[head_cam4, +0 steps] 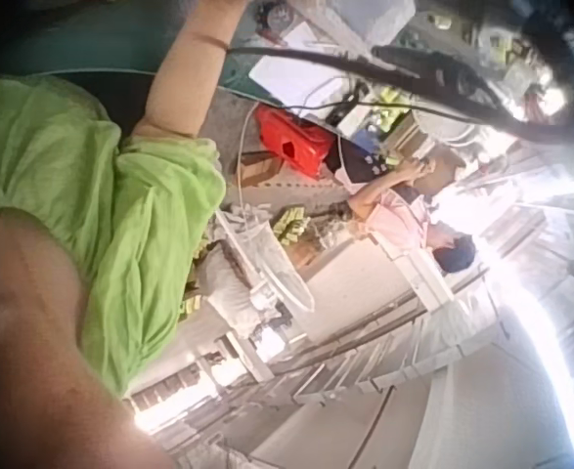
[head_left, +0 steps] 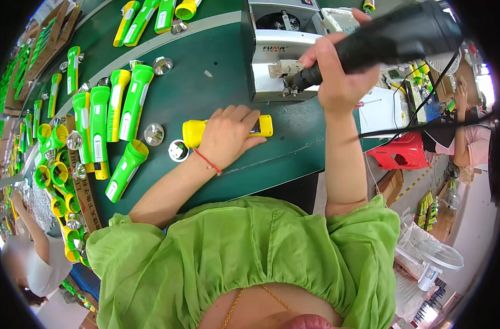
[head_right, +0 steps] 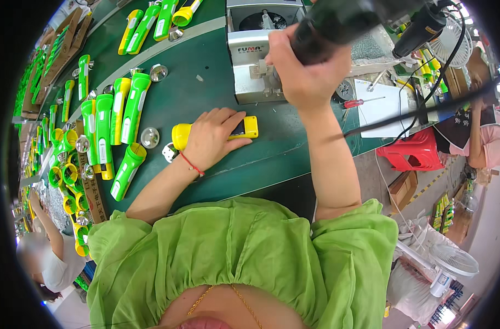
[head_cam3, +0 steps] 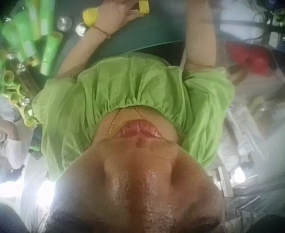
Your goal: Assembling components of solar-powered flashlights at an industrial assembly line station.
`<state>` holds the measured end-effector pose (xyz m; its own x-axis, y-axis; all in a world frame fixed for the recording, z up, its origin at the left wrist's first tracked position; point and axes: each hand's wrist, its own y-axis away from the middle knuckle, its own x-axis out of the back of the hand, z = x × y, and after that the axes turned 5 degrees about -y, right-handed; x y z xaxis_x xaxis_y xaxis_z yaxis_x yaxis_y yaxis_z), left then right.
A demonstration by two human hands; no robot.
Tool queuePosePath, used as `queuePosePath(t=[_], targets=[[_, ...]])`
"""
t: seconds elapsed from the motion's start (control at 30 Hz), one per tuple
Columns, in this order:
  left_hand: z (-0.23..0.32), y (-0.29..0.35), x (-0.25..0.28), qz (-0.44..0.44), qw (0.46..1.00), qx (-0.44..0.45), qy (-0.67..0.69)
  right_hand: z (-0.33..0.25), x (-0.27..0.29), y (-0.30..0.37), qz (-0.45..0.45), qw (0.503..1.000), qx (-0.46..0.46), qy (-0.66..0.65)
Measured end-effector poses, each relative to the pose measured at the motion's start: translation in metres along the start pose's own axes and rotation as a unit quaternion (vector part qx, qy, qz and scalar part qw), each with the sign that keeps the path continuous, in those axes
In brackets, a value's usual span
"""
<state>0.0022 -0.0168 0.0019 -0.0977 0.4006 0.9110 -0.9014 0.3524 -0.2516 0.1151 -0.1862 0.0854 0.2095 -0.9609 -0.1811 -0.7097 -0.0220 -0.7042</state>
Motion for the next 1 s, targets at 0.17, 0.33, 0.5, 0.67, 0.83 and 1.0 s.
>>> queuePosePath(t=[0.17,0.33,0.5,0.67,0.83,1.0], targets=[[0.007,-0.013,-0.01,-0.003,1.0,0.0,0.012,0.003,0.001,-0.014,-0.014,0.982,-0.185,-0.021],[0.012,-0.015,-0.008,0.003,1.0,0.007,-0.002,-0.01,0.0,0.022,0.008,0.99,-0.143,-0.017],[0.011,-0.014,-0.012,0.01,1.0,0.008,-0.007,-0.009,-0.009,0.034,0.063,0.983,-0.17,0.003],[0.014,-0.013,-0.013,0.022,1.0,0.007,-0.01,0.007,-0.004,0.043,0.025,0.992,-0.119,-0.021],[0.013,-0.011,-0.015,0.019,1.0,0.008,-0.013,0.009,-0.009,0.054,0.01,0.988,-0.154,0.005],[0.015,-0.012,-0.013,0.019,1.0,0.019,-0.012,0.015,-0.012,0.059,0.041,0.99,-0.132,0.02]])
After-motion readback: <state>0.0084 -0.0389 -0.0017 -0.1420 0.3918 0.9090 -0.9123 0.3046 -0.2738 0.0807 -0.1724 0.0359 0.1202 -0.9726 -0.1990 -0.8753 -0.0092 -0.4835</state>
